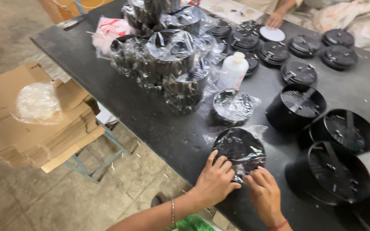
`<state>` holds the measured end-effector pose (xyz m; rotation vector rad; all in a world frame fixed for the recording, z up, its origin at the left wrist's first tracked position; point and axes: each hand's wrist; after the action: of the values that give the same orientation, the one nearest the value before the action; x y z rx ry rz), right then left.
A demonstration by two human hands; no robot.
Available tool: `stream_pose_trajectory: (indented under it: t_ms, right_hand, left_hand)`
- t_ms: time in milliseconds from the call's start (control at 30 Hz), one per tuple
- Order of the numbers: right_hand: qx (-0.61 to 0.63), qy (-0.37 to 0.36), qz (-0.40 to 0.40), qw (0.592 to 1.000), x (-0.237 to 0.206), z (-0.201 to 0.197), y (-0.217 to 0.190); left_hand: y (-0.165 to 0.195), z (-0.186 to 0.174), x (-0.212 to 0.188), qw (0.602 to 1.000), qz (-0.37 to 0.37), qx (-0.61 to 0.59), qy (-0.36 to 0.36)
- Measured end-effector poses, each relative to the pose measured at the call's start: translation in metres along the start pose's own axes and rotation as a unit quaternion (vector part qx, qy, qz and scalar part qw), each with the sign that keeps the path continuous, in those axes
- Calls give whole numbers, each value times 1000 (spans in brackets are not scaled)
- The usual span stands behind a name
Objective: The person repeatedly wraps black cylindrical components with internal grates in clear plastic wrap. They pick up each component, place it on a sheet of plastic, fold the plastic around it, and set the wrapped unit aside. The process is repeated for multiple units.
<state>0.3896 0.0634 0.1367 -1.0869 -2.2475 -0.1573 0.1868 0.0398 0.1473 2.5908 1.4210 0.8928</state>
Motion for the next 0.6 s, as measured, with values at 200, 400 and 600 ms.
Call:
stream_pose_trajectory:
  t_ms: [200,400,600]
  right_hand:
    - [-43,31,40,998,71,16,0]
    - [-133,81,72,985,138,71,30]
    - [-169,15,70,983,201,133,1]
  left_hand:
    - [-40,-32,37,991,-28,83,96]
    - [-109,-79,7,994,-69,-8,88]
    - [-273,-141,-114,955,-261,36,136]
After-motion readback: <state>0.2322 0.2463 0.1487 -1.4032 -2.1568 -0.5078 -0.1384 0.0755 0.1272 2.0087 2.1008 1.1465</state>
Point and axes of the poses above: each hand's wrist, its own x-axis towards the middle knuckle, its own z-axis out of the palm, y = z × x, and after that the axes turned 1 degree about -x, right-handed
